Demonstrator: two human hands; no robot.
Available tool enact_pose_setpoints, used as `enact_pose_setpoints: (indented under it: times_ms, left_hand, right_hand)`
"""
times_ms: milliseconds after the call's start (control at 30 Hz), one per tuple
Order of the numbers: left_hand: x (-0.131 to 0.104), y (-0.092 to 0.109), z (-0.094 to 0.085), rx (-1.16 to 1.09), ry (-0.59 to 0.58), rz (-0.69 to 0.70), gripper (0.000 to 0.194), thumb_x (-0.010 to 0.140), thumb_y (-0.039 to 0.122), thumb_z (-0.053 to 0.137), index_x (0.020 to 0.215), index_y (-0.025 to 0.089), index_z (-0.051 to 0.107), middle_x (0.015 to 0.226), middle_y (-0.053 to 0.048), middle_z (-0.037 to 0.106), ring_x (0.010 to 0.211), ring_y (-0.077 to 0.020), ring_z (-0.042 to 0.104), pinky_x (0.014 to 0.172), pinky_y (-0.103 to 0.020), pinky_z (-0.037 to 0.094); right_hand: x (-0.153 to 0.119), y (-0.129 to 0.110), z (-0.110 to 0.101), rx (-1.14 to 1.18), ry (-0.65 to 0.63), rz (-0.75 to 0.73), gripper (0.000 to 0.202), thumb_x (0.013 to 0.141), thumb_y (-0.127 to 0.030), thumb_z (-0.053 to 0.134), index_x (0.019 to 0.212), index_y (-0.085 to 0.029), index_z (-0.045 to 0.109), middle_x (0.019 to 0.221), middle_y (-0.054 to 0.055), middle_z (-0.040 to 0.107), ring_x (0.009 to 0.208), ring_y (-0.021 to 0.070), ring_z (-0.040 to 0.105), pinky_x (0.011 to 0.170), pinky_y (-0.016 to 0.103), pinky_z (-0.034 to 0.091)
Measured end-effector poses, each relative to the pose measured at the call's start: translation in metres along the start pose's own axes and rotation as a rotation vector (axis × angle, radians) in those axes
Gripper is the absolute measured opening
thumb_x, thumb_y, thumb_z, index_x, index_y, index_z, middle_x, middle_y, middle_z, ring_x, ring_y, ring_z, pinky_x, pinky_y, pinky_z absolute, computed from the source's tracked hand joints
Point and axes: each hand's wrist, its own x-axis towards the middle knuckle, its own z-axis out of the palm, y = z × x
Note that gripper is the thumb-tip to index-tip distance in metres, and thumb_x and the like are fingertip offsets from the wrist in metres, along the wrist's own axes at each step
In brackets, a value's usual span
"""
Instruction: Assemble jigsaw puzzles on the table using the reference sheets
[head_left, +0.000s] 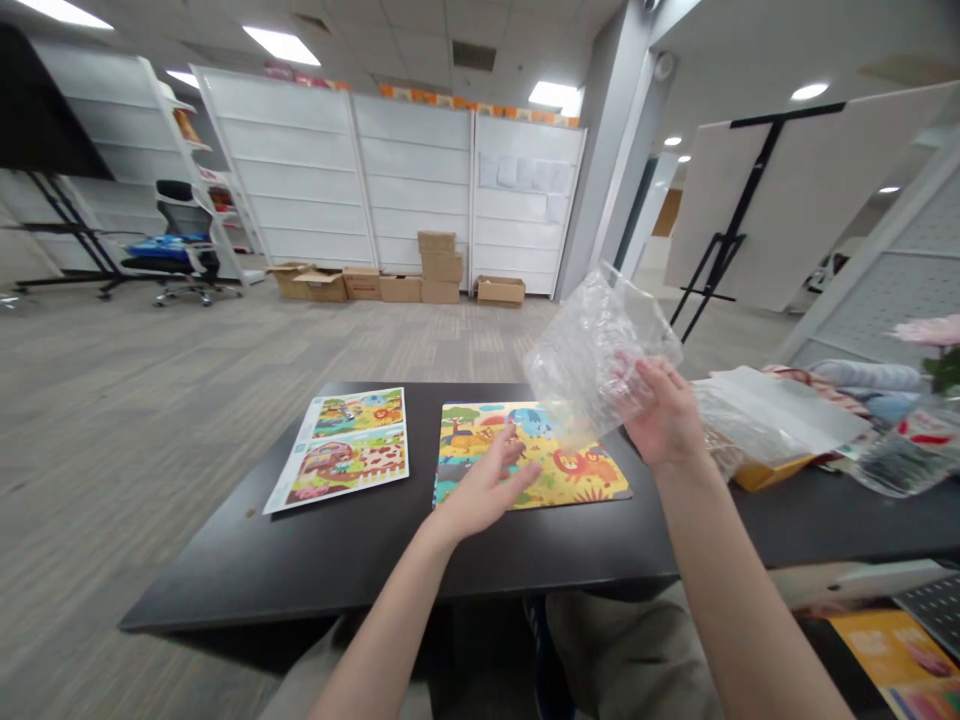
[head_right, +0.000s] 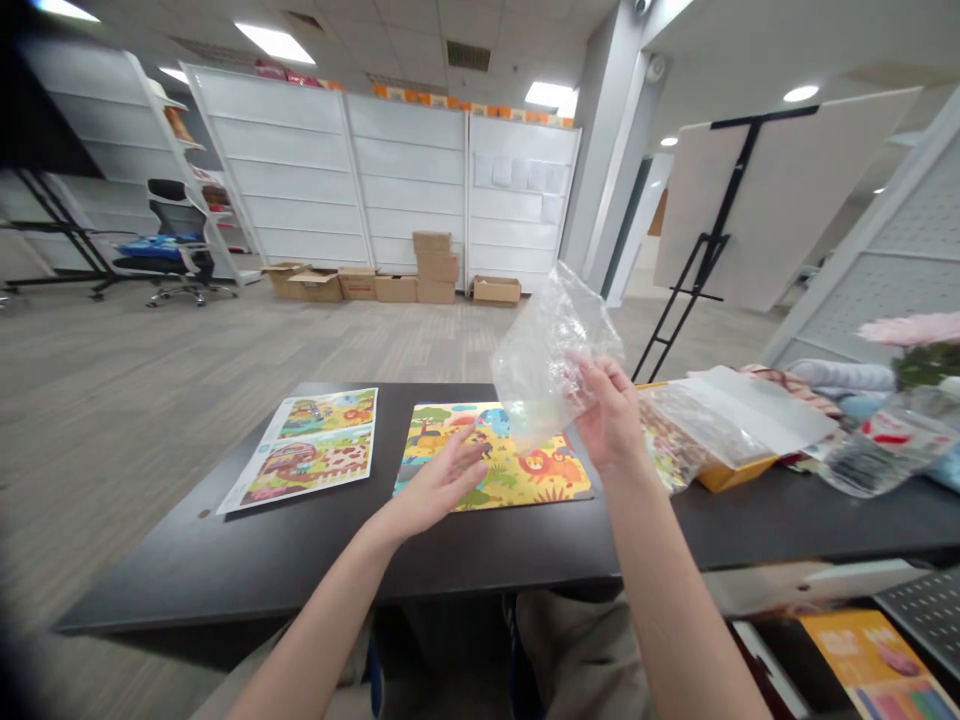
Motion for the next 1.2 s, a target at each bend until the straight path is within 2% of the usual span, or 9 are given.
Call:
enact_pose_setpoints:
  times_ms: [100, 167, 333, 467, 600, 833, 1000, 1100, 1200]
  left_hand:
    - [0.003, 0.004, -0.003, -0.35, 0.149, -0.038, 0.089, 0.088, 0.057, 0.068, 0.157, 0.022, 0.025, 0.137, -0.022, 0.061, 0.126, -0.0309, 0.062, 0.105, -0.05, 0.049]
    - [0.004, 0.008, -0.008, -0.414, 0.266, -0.06, 0.089, 0.083, 0.05, 0.077, 0.153, 0.022, 0.03, 0.128, -0.018, 0.066, 0.113, -0.0276, 0.068, 0.097, -0.045, 0.054]
    - [0.007, 0.011, -0.029, -0.311, 0.493, -0.044, 0.071, 0.079, 0.03, 0.076, 0.141, 0.02, 0.042, 0.106, -0.008, 0.069, 0.089, -0.0187, 0.071, 0.081, -0.033, 0.057]
    - [0.005, 0.004, -0.058, -0.134, 0.628, 0.032, 0.059, 0.079, 0.025, 0.068, 0.133, 0.016, 0.049, 0.1, -0.007, 0.07, 0.087, -0.0178, 0.07, 0.082, -0.033, 0.056]
    - [-0.003, -0.002, -0.089, -0.031, 0.778, 0.032, 0.052, 0.076, 0.027, 0.067, 0.125, 0.016, 0.053, 0.098, -0.007, 0.071, 0.092, -0.0202, 0.07, 0.086, -0.036, 0.055]
    - [-0.031, -0.009, -0.134, 0.172, 0.9, -0.029, 0.05, 0.071, 0.025, 0.066, 0.119, 0.017, 0.057, 0.097, -0.006, 0.071, 0.088, -0.0192, 0.07, 0.084, -0.033, 0.056]
    - [-0.063, -0.021, -0.173, 0.493, 0.979, -0.18, 0.043, 0.074, 0.024, 0.059, 0.117, 0.018, 0.06, 0.097, -0.007, 0.072, 0.084, -0.0219, 0.07, 0.078, -0.034, 0.057]
    - [-0.079, -0.033, -0.194, 0.75, 0.853, -0.315, 0.041, 0.077, 0.021, 0.055, 0.117, 0.02, 0.062, 0.1, -0.009, 0.074, 0.086, -0.0264, 0.07, 0.084, -0.041, 0.056]
    - [-0.086, -0.038, -0.202, 0.953, 0.769, -0.395, 0.041, 0.081, 0.02, 0.051, 0.12, 0.018, 0.064, 0.107, -0.015, 0.072, 0.099, -0.036, 0.068, 0.091, -0.052, 0.053]
  right_hand:
    - [-0.008, 0.023, 0.015, 0.081, -0.022, 0.083, 0.037, 0.068, -0.044, 0.085, 0.072, -0.024, 0.053, 0.1, 0.001, 0.075, 0.076, 0.0167, 0.068, 0.066, 0.031, 0.057]
    - [-0.013, 0.037, 0.022, 0.07, -0.036, 0.116, 0.04, 0.067, -0.047, 0.086, 0.072, -0.025, 0.053, 0.098, 0.002, 0.074, 0.075, 0.017, 0.067, 0.065, 0.031, 0.056]
    - [-0.025, 0.061, 0.026, -0.204, -0.105, 0.092, 0.046, 0.07, -0.059, 0.082, 0.07, -0.024, 0.052, 0.077, 0.0, 0.065, 0.066, 0.0143, 0.056, 0.064, 0.028, 0.048]
    - [-0.029, 0.062, 0.023, -0.498, -0.23, 0.033, 0.052, 0.077, -0.069, 0.071, 0.066, -0.022, 0.051, 0.064, -0.002, 0.055, 0.061, 0.0142, 0.049, 0.059, 0.028, 0.04]
    - [-0.032, 0.06, 0.033, -0.651, -0.305, -0.018, 0.053, 0.085, -0.067, 0.062, 0.061, -0.023, 0.044, 0.057, -0.003, 0.045, 0.057, 0.0129, 0.041, 0.055, 0.027, 0.031]
    - [-0.044, 0.067, 0.064, -0.85, -0.55, -0.13, 0.052, 0.095, -0.054, 0.055, 0.058, -0.022, 0.039, 0.058, -0.002, 0.046, 0.057, 0.0134, 0.043, 0.059, 0.029, 0.031]
    - [-0.047, 0.063, 0.062, -0.869, -0.768, -0.043, 0.038, 0.094, -0.045, 0.061, 0.065, -0.022, 0.053, 0.067, -0.001, 0.061, 0.066, 0.0162, 0.055, 0.065, 0.029, 0.039]
    - [-0.047, 0.066, 0.049, -0.974, -0.878, 0.029, 0.015, 0.086, -0.035, 0.073, 0.081, -0.022, 0.067, 0.089, 0.003, 0.07, 0.086, 0.0215, 0.065, 0.079, 0.033, 0.046]
    - [-0.048, 0.073, 0.037, -1.078, -0.923, 0.108, 0.032, 0.07, -0.028, 0.087, 0.098, -0.023, 0.072, 0.112, 0.007, 0.068, 0.11, 0.0276, 0.063, 0.096, 0.038, 0.047]
